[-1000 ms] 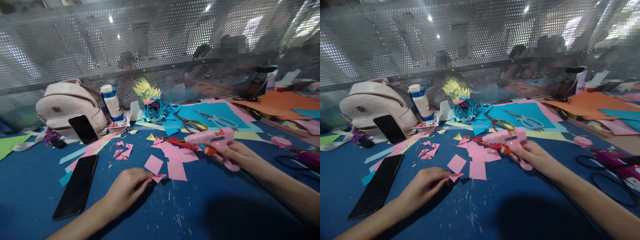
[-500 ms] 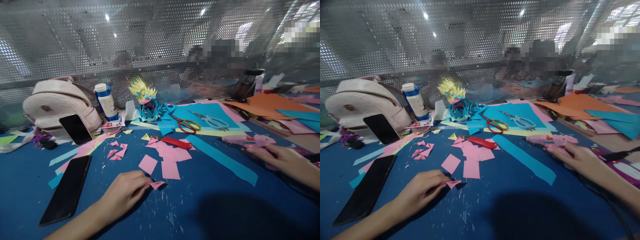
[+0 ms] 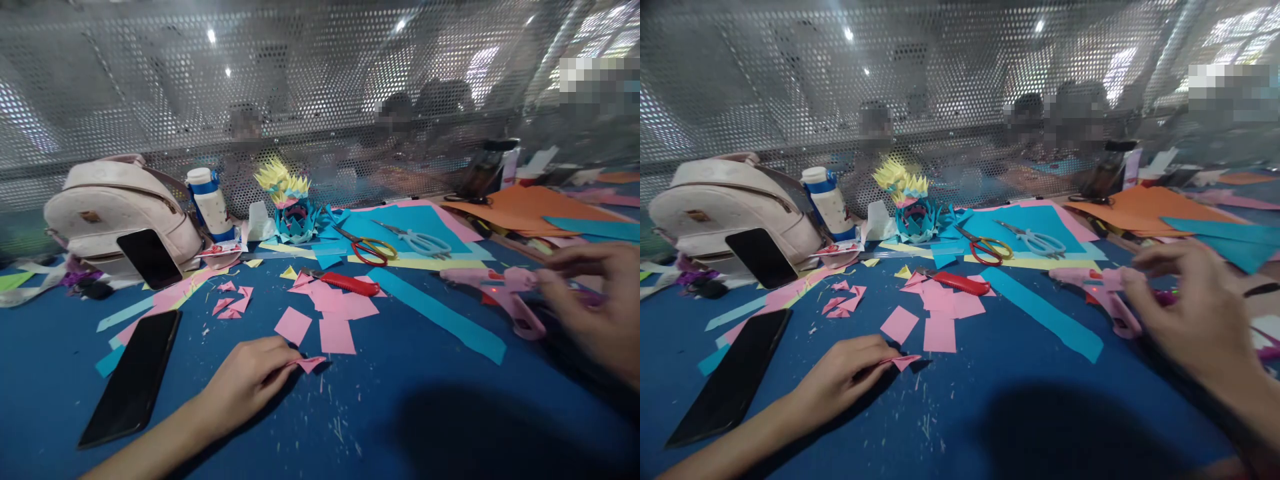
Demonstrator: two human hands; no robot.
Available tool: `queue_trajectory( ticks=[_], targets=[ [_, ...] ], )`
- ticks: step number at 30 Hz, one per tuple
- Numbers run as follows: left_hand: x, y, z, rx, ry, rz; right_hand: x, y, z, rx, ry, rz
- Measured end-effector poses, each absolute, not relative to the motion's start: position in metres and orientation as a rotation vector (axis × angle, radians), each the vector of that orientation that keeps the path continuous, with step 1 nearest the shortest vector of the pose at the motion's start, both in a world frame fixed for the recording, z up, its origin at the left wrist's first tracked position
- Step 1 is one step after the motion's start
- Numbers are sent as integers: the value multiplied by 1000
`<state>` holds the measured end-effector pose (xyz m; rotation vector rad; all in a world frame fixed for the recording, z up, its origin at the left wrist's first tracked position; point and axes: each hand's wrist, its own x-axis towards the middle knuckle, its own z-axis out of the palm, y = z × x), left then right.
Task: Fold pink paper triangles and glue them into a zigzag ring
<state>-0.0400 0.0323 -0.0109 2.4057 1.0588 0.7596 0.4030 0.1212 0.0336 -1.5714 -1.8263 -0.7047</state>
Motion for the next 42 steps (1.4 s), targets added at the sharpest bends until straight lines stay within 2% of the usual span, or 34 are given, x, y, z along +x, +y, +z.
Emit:
queue_trajectory(
  ticks=[4,9,15,23,31,42],
  targets=[
    [-40,32,-10,2420,1042,756,333,114,51,-1055,-2329,-358],
    [-41,30,-11,2465,1058,750,247,133,46,-710,-2683,73],
    [-44,28,-16,2588,1029,791,138,160,31,-301,-2866,175],
    [-46,27,-17,2645,967,822,35,169,8,-280,-2872,236],
    [-46,29,-17,2686,959,867,37,167,10,-360,-2760,540],
    [-49,27,-17,2596,940,830,139,152,10,-628,-2321,1426]
  ],
)
